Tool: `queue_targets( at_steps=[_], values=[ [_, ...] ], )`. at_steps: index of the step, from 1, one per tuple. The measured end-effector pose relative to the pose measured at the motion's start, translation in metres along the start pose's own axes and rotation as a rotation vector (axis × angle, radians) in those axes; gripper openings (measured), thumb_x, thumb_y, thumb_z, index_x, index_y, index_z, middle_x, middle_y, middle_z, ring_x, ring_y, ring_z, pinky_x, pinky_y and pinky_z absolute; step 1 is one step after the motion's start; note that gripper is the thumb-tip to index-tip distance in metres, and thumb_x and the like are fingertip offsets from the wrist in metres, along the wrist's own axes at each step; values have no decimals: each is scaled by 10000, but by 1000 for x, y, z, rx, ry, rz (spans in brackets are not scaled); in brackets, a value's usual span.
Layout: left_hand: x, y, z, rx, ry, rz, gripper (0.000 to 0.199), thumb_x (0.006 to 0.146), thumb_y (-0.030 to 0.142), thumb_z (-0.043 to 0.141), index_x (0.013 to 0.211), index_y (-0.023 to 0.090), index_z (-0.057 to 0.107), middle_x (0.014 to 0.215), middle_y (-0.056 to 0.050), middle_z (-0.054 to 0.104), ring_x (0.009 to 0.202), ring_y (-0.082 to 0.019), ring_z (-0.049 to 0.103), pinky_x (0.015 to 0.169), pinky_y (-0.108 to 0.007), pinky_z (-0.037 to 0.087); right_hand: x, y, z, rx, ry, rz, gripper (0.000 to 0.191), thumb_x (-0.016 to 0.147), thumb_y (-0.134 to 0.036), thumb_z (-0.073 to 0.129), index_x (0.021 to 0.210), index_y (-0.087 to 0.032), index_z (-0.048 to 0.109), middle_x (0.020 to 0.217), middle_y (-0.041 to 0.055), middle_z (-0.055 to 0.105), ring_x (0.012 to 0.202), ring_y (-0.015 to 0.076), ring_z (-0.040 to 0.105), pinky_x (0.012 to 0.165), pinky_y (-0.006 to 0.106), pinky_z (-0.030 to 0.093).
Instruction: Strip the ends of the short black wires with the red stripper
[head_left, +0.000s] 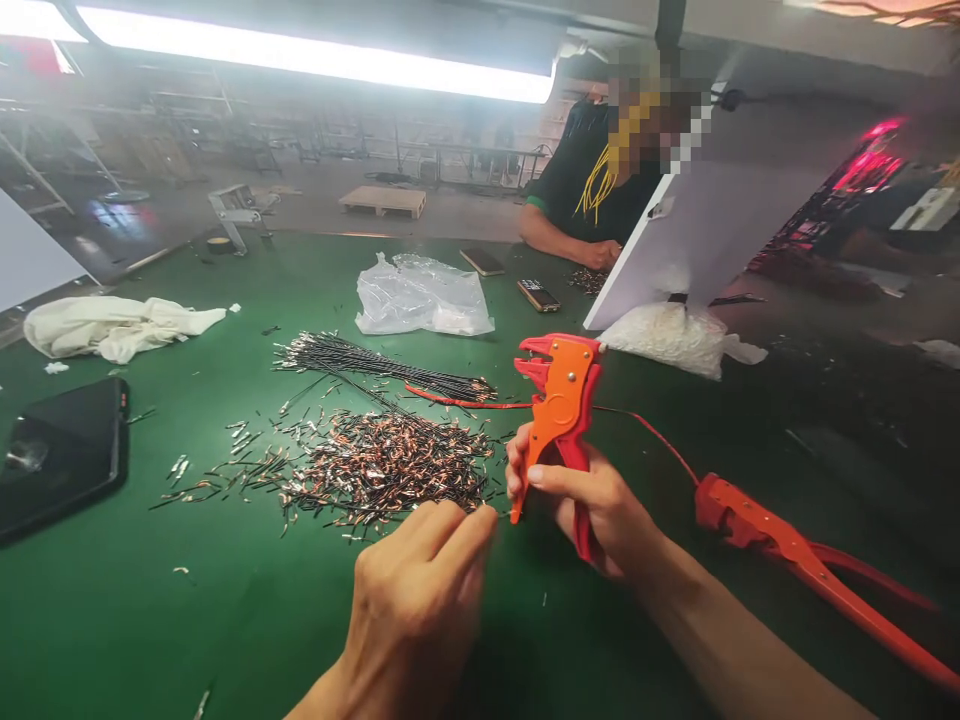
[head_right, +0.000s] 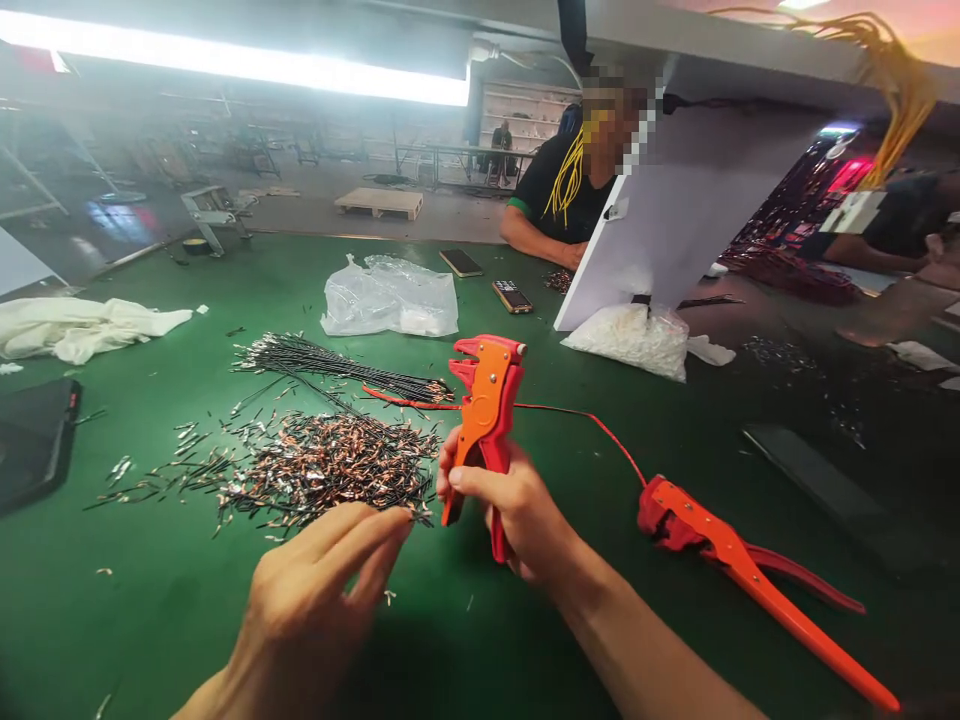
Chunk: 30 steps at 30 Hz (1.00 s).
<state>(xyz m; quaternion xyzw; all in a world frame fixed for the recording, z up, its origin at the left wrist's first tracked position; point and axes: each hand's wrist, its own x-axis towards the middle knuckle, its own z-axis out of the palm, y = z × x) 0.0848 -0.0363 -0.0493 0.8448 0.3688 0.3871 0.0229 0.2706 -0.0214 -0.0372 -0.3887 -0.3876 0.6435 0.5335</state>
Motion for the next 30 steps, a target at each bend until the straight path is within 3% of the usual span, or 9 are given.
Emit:
queue_targets(
  at_steps=[4, 9, 14, 20, 23, 26, 30],
  values=[
    [5, 7, -4, -36, 62, -52, 73, 952, 152, 502, 985, 200, 545, 674, 26, 619, 505, -89, 585, 475, -178, 417, -5, 0, 10, 259, -89, 13, 270, 699, -36, 541, 907, -185, 627, 850, 14, 636, 789, 172, 604, 780, 326, 476],
    [5, 11, -1, 26, -68, -71, 264, 1000, 383, 407, 1101, 152, 485, 602, 26, 642, 424, -123, 610, 385, -213, 402, -13, 1, 23, 306, -98, 99, 459, 596, 28, 476, 958, -209, 630, 1009, 27, 709, 939, 171, 618, 827, 293, 464],
    [2, 7, 5, 124, -133, -4, 195, 1000, 178, 279, 1073, 152, 458, 516, 49, 610, 351, -132, 590, 345, -224, 370, -21, 5, 29, 292, -129, 135, 493, 591, -1, 522, 1030, -210, 606, 1104, 66, 733, 986, 193, 643, 853, 320, 466],
    [-8, 10, 7, 272, -284, -34, 299, 798, -56, 296, 951, 190, 373, 468, 70, 564, 326, -151, 571, 330, -231, 332, -23, 14, 36, 467, -211, 217, 649, 627, -31, 645, 1228, -250, 532, 1253, 61, 681, 1234, 277, 562, 1082, 468, 358],
    [-10, 8, 6, 338, -327, -30, 346, 766, -76, 304, 1003, 165, 374, 457, 69, 565, 318, -158, 562, 329, -235, 321, -22, 9, 36, 365, -132, 287, 677, 554, 22, 543, 1181, -228, 598, 1219, 55, 696, 1219, 268, 577, 1079, 427, 374],
    [-9, 6, 6, 399, -275, 3, 414, 758, -85, 290, 1116, 108, 369, 443, 52, 584, 280, -167, 535, 311, -239, 293, -21, 3, 34, 267, -74, 335, 657, 467, 17, 468, 1049, -201, 680, 1118, 47, 726, 1129, 264, 625, 1018, 374, 430],
    [-2, 7, 2, 272, -258, -32, 330, 902, 32, 310, 1216, 123, 363, 489, 48, 609, 326, -168, 577, 325, -217, 333, -21, 1, 29, 253, -90, 284, 599, 471, 1, 460, 980, -213, 691, 1041, 45, 728, 1025, 263, 649, 832, 338, 508]
  ],
)
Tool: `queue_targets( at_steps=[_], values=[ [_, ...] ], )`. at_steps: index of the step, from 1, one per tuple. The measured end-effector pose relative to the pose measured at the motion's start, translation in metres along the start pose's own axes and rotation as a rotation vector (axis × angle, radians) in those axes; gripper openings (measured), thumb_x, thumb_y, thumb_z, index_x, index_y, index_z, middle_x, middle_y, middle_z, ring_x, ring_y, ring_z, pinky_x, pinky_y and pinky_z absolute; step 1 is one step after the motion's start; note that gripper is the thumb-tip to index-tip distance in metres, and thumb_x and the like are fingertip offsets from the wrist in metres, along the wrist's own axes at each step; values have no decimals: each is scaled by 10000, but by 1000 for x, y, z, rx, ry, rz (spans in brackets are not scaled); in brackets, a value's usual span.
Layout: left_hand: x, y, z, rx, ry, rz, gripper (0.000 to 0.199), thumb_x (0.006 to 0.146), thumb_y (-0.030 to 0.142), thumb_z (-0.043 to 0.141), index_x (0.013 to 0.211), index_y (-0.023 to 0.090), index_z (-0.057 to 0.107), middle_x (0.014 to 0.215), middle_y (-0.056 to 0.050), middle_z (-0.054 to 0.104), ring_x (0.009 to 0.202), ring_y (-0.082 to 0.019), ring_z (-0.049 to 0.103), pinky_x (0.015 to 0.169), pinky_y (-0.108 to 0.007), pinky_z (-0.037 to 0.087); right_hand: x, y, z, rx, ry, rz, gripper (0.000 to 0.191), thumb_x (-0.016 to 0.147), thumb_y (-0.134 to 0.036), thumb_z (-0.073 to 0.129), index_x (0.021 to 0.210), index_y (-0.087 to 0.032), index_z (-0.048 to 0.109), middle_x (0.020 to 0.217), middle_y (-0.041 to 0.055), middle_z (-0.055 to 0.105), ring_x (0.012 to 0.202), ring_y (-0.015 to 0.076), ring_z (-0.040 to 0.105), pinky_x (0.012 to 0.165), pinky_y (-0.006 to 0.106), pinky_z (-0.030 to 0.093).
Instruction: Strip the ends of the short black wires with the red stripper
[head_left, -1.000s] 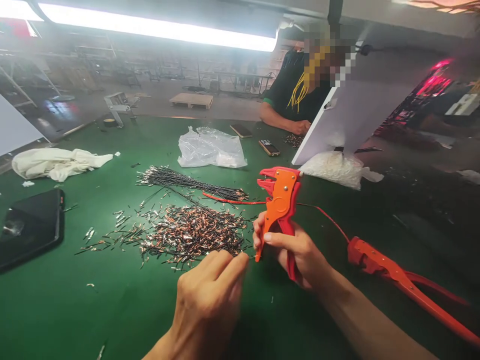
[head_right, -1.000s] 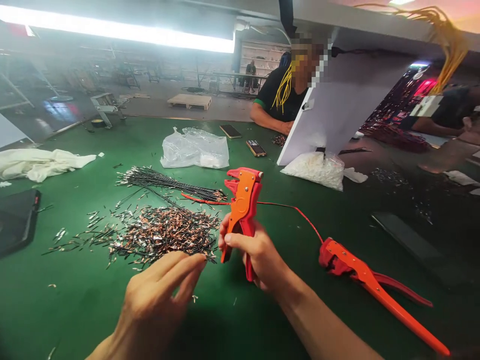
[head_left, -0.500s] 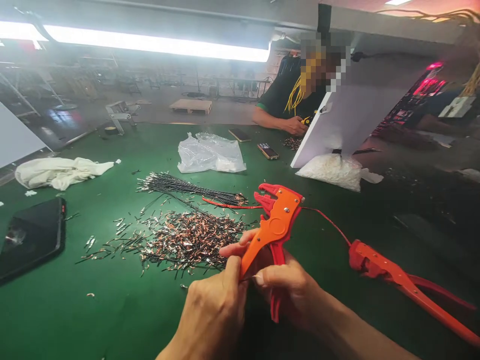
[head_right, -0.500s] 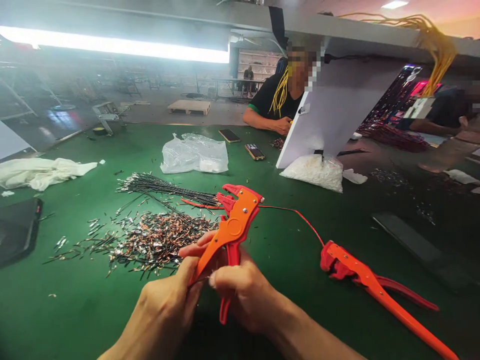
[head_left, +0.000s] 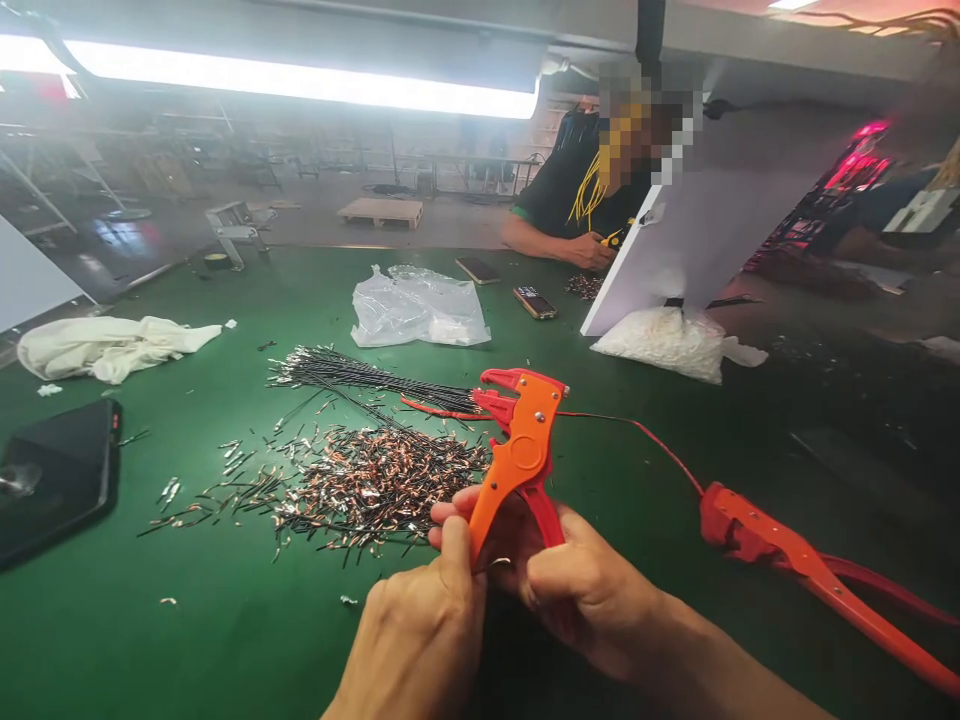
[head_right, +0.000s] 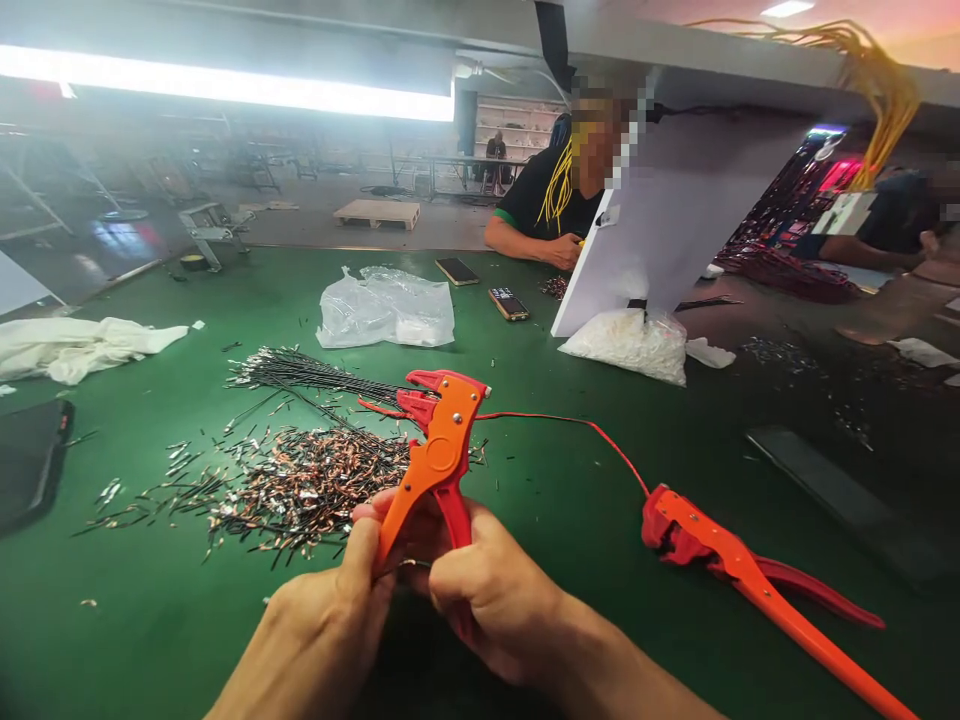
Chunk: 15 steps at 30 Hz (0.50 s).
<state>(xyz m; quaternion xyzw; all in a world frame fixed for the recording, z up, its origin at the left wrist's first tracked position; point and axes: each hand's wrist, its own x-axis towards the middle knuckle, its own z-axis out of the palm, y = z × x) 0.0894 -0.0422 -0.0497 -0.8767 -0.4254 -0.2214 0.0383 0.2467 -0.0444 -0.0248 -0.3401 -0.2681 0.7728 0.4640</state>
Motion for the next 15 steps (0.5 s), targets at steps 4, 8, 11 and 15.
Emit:
queue_targets(
  at_steps=[4, 8, 11, 15],
  values=[
    [8, -8, -14, -251, -46, -123, 248, 984, 306, 398, 1203, 190, 398, 789, -28, 687, 608, -165, 689, 478, -215, 494, 0, -5, -6, 5, 36, -65, 591, 511, 14, 472, 1022, -225, 651, 1037, 56, 711, 1013, 267, 644, 791, 342, 512],
    [12, -26, -20, -130, 131, -184, 127, 984, 211, 366, 952, 218, 489, 739, -3, 604, 623, -156, 621, 557, -246, 501, -1, -7, -7, 54, -136, -147, 542, 530, 10, 461, 1002, -202, 625, 954, 56, 690, 957, 274, 661, 895, 453, 479],
    [11, -35, -21, -62, 218, -112, 221, 959, 127, 385, 1109, 201, 530, 842, -31, 654, 722, -170, 628, 639, -277, 517, -2, 1, -6, 155, -306, -75, 473, 533, -32, 463, 954, -184, 616, 856, 50, 678, 843, 256, 679, 819, 448, 499],
    [11, -32, -25, -134, 303, -195, 168, 949, 120, 448, 1084, 174, 531, 818, -19, 645, 667, -135, 609, 628, -240, 509, -3, 14, -5, 204, -378, -40, 438, 552, -67, 492, 964, -161, 609, 829, 69, 674, 800, 243, 669, 768, 425, 504]
  ],
)
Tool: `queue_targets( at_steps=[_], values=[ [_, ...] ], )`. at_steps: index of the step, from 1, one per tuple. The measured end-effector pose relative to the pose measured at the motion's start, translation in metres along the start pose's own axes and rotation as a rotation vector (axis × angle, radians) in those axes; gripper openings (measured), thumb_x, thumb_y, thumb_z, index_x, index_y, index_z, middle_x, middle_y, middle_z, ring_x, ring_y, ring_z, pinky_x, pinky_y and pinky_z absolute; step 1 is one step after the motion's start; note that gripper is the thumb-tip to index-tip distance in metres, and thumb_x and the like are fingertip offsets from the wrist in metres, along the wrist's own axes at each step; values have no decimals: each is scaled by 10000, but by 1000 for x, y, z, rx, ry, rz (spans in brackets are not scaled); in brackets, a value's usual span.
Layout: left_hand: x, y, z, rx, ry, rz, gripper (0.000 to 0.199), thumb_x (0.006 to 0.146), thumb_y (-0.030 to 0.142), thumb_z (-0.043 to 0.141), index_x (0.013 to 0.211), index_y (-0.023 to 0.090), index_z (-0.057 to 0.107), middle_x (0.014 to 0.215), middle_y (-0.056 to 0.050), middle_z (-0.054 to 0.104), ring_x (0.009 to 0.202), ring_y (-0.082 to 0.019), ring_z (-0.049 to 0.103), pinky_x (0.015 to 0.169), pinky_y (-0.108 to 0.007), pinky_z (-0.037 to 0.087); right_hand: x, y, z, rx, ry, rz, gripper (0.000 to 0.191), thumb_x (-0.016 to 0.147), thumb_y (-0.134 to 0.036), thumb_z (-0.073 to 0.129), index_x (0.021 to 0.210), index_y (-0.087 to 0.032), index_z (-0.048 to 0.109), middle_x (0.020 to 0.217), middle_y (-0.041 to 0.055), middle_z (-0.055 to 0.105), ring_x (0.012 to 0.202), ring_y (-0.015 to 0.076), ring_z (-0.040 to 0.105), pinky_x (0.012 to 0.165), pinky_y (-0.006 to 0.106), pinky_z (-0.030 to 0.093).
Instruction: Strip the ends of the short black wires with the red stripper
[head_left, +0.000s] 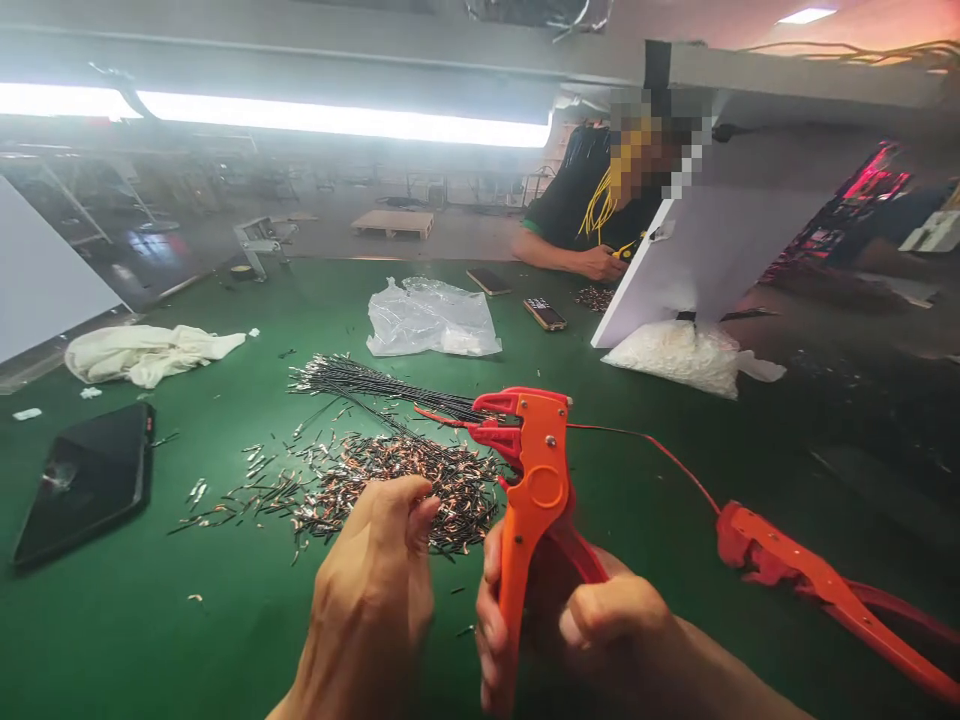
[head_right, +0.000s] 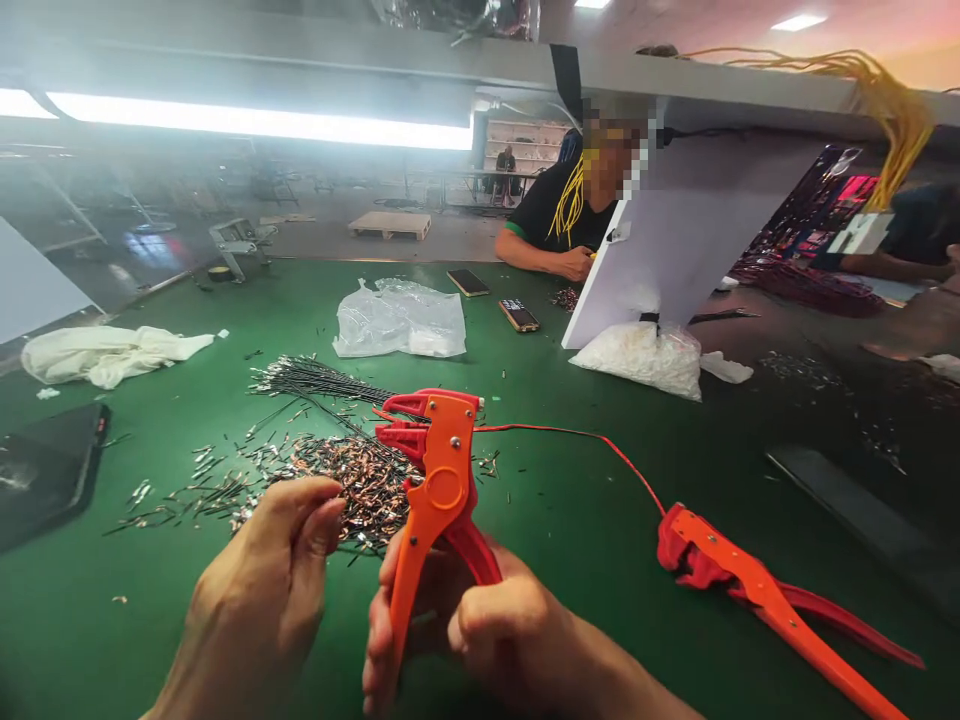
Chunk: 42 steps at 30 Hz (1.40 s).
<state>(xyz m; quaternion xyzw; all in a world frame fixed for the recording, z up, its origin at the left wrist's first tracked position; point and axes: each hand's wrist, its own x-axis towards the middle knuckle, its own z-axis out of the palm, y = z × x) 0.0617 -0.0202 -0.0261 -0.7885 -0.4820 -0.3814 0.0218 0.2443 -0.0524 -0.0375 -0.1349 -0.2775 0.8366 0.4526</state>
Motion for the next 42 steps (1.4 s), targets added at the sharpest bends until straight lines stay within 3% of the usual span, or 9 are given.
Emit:
queue_targets(
  at_steps=[5, 9, 14, 17, 22, 28, 32, 38, 42],
  values=[
    [2, 5, 4, -61, 58, 79, 173, 951, 98, 423, 1047, 158, 555, 733, -8, 575, 656, -142, 544, 606, -248, 468, 1, 1, -3, -1, 11, -3, 452, 583, -123, 516, 1025, -133, 612, 824, 84, 647, 764, 244, 651, 709, 419, 506],
    [1, 2, 8, -9, 55, 113, 181, 954, 98, 425, 1052, 149, 569, 677, 15, 525, 569, -126, 479, 574, -249, 438, 2, 0, -6, -80, 35, -38, 470, 594, -122, 513, 1052, -123, 618, 853, 86, 636, 782, 237, 644, 771, 445, 487],
    [3, 2, 2, 42, 27, 113, 184, 941, 75, 407, 1009, 140, 565, 691, -5, 570, 635, -152, 546, 647, -287, 483, -2, 4, -8, -221, 22, -3, 447, 636, -145, 563, 1080, -141, 615, 909, 88, 637, 824, 234, 624, 806, 428, 462],
    [5, 2, -2, 74, 54, 174, 192, 916, 49, 427, 986, 128, 588, 660, -2, 580, 579, -142, 545, 598, -267, 475, -4, 5, -8, -318, 3, -2, 444, 670, -172, 607, 1113, -151, 607, 923, 80, 634, 831, 225, 603, 795, 389, 451],
    [2, 5, -3, 129, 142, 196, 149, 903, 62, 485, 985, 140, 581, 699, -11, 668, 582, -136, 627, 527, -233, 440, -1, 6, -10, -431, 47, -10, 277, 713, -207, 631, 989, -180, 613, 868, 58, 626, 801, 203, 574, 772, 348, 438],
    [0, 15, -2, 134, 137, 202, 95, 955, 188, 474, 991, 167, 559, 708, -5, 699, 537, -118, 641, 440, -228, 387, 7, 4, -7, -501, 62, 13, 243, 716, -316, 637, 923, -192, 609, 801, 54, 622, 734, 218, 576, 738, 371, 455],
    [0, 21, -2, 94, 108, 170, 84, 953, 155, 471, 989, 175, 544, 717, 2, 699, 535, -117, 637, 446, -234, 391, 8, 5, -2, -547, 68, 23, 178, 751, -320, 611, 864, -189, 651, 768, 55, 610, 764, 230, 572, 772, 373, 445],
    [-1, 27, -2, 152, 65, 166, 91, 931, 113, 469, 912, 197, 497, 652, 21, 660, 569, -147, 647, 443, -258, 371, 11, 17, -4, -512, 94, -26, 279, 782, -393, 663, 963, -182, 634, 728, 26, 568, 671, 179, 487, 672, 304, 417],
    [0, 29, -1, 130, 51, 133, 117, 926, 110, 448, 878, 216, 462, 572, 55, 582, 495, -139, 600, 433, -264, 362, 11, 22, -4, -535, 165, -59, 336, 801, -496, 675, 862, -175, 592, 727, 16, 507, 659, 154, 434, 644, 282, 396]
  ],
)
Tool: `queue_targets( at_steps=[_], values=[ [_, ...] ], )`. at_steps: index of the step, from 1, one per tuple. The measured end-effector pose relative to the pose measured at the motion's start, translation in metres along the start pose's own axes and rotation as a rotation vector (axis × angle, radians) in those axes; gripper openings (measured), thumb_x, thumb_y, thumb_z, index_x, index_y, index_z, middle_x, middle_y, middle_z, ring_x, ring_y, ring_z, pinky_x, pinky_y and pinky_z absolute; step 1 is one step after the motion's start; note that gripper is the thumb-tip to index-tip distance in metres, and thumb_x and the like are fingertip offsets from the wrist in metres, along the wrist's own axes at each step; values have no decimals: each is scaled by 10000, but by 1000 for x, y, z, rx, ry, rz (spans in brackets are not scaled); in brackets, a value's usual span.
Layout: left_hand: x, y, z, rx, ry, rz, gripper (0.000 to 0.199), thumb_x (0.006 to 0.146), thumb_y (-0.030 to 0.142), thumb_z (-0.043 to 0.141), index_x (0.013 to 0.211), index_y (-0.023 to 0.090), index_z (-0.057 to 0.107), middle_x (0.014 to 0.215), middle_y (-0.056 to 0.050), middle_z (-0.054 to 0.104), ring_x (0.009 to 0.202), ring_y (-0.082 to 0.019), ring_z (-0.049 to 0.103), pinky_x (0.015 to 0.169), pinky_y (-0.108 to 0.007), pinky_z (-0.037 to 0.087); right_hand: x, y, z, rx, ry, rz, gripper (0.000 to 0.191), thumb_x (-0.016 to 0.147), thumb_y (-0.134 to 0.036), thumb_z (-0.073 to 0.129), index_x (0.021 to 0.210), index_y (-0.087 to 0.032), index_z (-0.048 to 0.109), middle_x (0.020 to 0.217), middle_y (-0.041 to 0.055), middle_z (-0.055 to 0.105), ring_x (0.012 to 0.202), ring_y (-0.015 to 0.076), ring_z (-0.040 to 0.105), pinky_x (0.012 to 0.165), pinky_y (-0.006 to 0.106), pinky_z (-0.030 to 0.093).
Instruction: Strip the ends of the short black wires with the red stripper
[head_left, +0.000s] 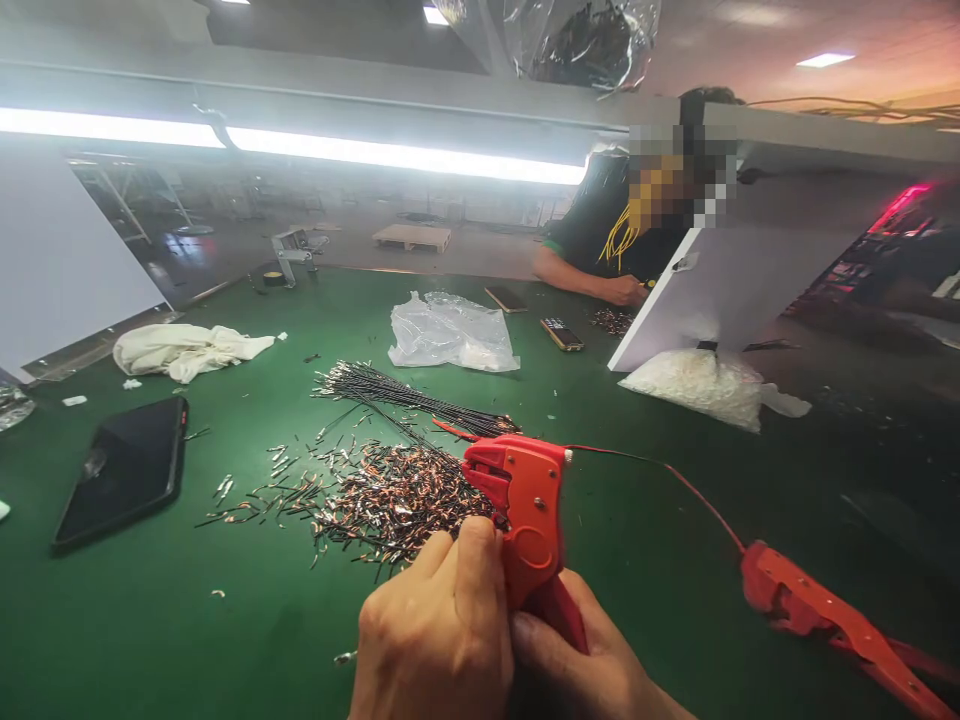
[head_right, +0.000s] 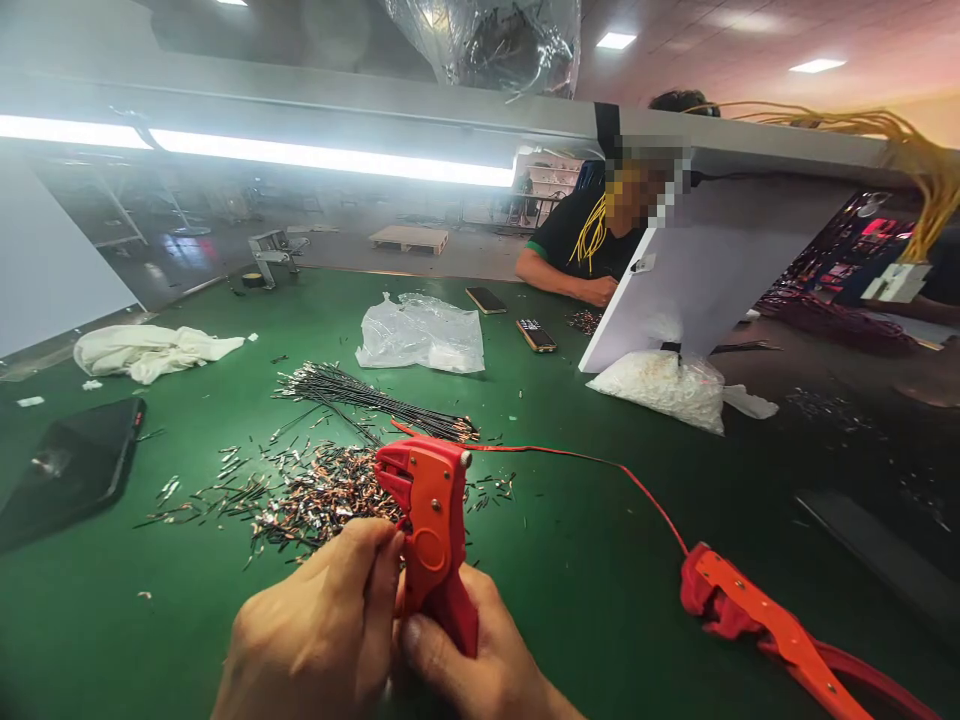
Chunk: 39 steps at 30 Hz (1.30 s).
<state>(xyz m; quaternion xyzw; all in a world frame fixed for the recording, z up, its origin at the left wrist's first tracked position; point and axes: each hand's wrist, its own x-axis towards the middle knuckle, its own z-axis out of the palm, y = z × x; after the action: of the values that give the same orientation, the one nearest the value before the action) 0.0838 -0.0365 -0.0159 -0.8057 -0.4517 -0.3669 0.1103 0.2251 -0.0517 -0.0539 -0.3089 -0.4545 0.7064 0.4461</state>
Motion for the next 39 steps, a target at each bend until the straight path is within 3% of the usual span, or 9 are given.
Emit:
queue_targets(
  at_steps=[8, 12, 17, 20, 24, 28, 31, 35, 39],
  values=[
    [-3, -4, 1, -75, -53, -3, 113, 897, 118, 445, 862, 224, 457, 565, 68, 546, 413, -120, 556, 396, -248, 362, -4, 9, 5, -115, 198, 66, 486, 777, -637, 644, 725, -189, 463, 635, -34, 324, 585, 117, 247, 508, 260, 250],
    [-3, -3, 2, -158, -100, -77, 107, 947, 148, 413, 898, 236, 450, 574, 77, 560, 417, -115, 570, 399, -234, 369, -6, 3, 7, -42, 186, 84, 484, 804, -610, 637, 674, -191, 430, 585, -69, 262, 539, 91, 199, 482, 246, 195],
    [2, -9, -3, -313, -153, -284, 128, 964, 149, 378, 931, 245, 457, 636, 55, 607, 518, -124, 622, 441, -208, 427, -9, -2, 0, 289, 48, 182, 387, 823, -515, 655, 860, -143, 555, 670, 9, 542, 571, 123, 506, 569, 265, 404],
    [4, -17, -5, -374, -196, -315, 137, 955, 146, 401, 987, 250, 485, 728, 37, 646, 574, -119, 634, 504, -209, 489, -9, -6, -6, 402, -1, 108, 336, 836, -425, 654, 985, -130, 596, 760, 57, 640, 656, 168, 613, 666, 325, 474],
    [1, -23, -2, -392, -150, -244, 202, 919, 93, 426, 1047, 233, 495, 798, 5, 661, 668, -123, 651, 572, -209, 522, -6, -14, -12, 366, 52, -13, 313, 887, -375, 566, 1046, -110, 615, 819, 104, 699, 690, 203, 652, 694, 345, 480],
    [2, -26, -4, -360, -32, -178, 237, 907, 43, 431, 1017, 233, 522, 779, 16, 663, 656, -108, 641, 597, -203, 515, -5, -13, -17, 411, -10, 35, 309, 841, -309, 562, 1054, -97, 633, 803, 112, 707, 669, 202, 649, 680, 343, 480],
    [2, -23, -8, -414, -82, -250, 147, 905, 143, 514, 1025, 227, 521, 758, 20, 637, 592, -103, 615, 559, -204, 519, -6, -9, -17, 427, -68, 56, 344, 759, -260, 588, 1064, -109, 639, 804, 104, 708, 668, 203, 643, 672, 341, 475],
    [-7, -12, -3, -469, -267, -203, 581, 757, 302, 746, 1243, 226, 437, 908, -43, 652, 666, -165, 629, 566, -271, 543, -6, -13, -14, 287, 17, 89, 365, 632, -130, 591, 990, -139, 658, 847, 64, 691, 751, 190, 615, 696, 294, 446],
    [-14, -3, 6, -548, -346, -168, 652, 732, 98, 691, 1269, 266, 362, 1034, -63, 652, 852, -210, 665, 722, -321, 571, -5, -22, -12, 154, 8, 98, 340, 583, -99, 539, 892, -159, 667, 786, 47, 664, 775, 221, 602, 731, 331, 455]
  ],
)
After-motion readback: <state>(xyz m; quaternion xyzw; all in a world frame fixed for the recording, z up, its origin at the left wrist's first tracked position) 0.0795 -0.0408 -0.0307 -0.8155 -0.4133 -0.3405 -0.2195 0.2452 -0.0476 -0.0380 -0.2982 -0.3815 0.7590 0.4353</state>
